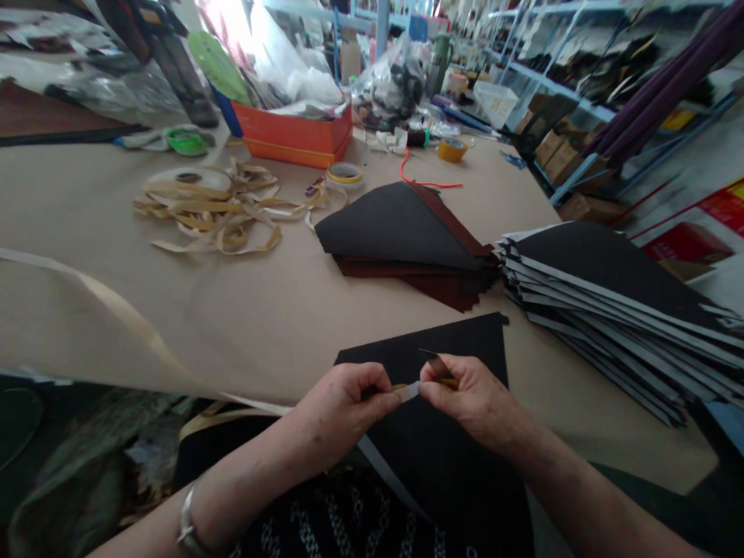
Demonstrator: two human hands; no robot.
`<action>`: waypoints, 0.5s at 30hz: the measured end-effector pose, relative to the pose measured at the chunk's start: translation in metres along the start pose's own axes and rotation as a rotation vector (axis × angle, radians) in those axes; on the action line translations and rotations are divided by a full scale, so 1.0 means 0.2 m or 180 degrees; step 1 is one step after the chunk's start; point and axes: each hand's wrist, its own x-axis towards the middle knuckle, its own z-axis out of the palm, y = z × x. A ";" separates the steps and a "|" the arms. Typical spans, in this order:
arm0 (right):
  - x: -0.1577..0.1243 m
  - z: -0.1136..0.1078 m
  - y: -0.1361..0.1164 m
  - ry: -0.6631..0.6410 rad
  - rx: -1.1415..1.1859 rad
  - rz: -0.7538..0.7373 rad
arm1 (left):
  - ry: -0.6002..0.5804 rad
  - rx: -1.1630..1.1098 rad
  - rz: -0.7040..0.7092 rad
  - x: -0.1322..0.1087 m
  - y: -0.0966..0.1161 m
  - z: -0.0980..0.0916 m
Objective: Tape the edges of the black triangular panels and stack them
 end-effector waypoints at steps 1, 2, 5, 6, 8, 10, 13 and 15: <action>0.00 0.00 0.00 0.0000 0.0000 -0.0016 | -0.0043 0.0093 -0.0018 0.00 -0.02 0.00; 0.00 -0.01 0.00 0.0012 0.0015 -0.0010 | -0.0077 0.0205 -0.0051 0.01 -0.04 -0.01; 0.01 -0.10 0.02 0.0183 -0.0041 0.0015 | -0.0158 0.0561 -0.0238 0.04 -0.08 -0.04; 0.02 -0.15 0.04 0.0347 -0.0153 0.0031 | -0.0163 0.0673 -0.0287 0.05 -0.09 -0.05; 0.04 -0.29 0.10 0.0841 -0.0484 0.0126 | -0.0173 0.0881 -0.0341 0.07 -0.09 -0.10; 0.06 -0.45 0.17 0.1329 -0.0803 0.0293 | -0.0186 0.1053 -0.0405 0.07 -0.11 -0.17; 0.10 -0.65 0.27 0.1727 -0.1097 0.0467 | -0.0043 0.1248 -0.0498 0.07 -0.22 -0.28; 0.13 -0.71 0.31 0.1886 -0.1245 0.0525 | 0.0209 0.1296 -0.0485 0.08 -0.32 -0.35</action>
